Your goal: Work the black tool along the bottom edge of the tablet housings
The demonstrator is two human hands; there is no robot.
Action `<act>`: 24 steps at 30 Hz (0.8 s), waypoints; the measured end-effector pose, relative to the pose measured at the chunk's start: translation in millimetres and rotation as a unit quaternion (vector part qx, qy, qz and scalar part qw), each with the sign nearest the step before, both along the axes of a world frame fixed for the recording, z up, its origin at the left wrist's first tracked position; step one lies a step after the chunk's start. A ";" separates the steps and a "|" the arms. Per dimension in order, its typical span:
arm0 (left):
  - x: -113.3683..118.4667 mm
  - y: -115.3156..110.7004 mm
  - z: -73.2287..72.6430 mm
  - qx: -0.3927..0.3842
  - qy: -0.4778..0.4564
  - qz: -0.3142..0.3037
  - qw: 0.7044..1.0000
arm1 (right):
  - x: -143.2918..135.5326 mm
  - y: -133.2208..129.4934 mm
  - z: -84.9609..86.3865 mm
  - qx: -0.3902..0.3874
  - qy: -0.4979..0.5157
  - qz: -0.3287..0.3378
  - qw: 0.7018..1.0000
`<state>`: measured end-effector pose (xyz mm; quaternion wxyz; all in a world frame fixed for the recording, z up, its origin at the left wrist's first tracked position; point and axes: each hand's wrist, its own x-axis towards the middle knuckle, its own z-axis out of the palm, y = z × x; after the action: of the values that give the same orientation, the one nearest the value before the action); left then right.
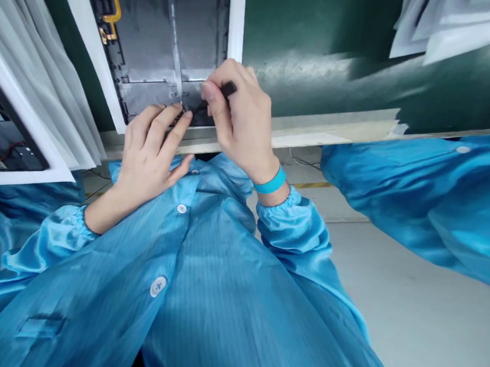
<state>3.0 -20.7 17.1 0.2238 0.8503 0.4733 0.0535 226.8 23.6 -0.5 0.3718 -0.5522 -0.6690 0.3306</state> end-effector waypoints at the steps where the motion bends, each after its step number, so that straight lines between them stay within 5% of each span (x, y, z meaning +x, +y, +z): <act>1: -0.1 1.1 0.5 -0.002 0.000 -0.003 1.000 | 0.1 -0.1 0.4 0.003 -0.002 -0.003 1.000; 24: 8.9 19.6 8.9 -0.010 0.032 0.001 0.999 | -2.6 -1.4 -1.3 -0.067 0.019 -0.117 0.991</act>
<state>11.8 -1.1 26.0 0.2172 0.8488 0.4816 0.0219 224.2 22.2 -1.8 0.3828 -0.6437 -0.5694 0.3390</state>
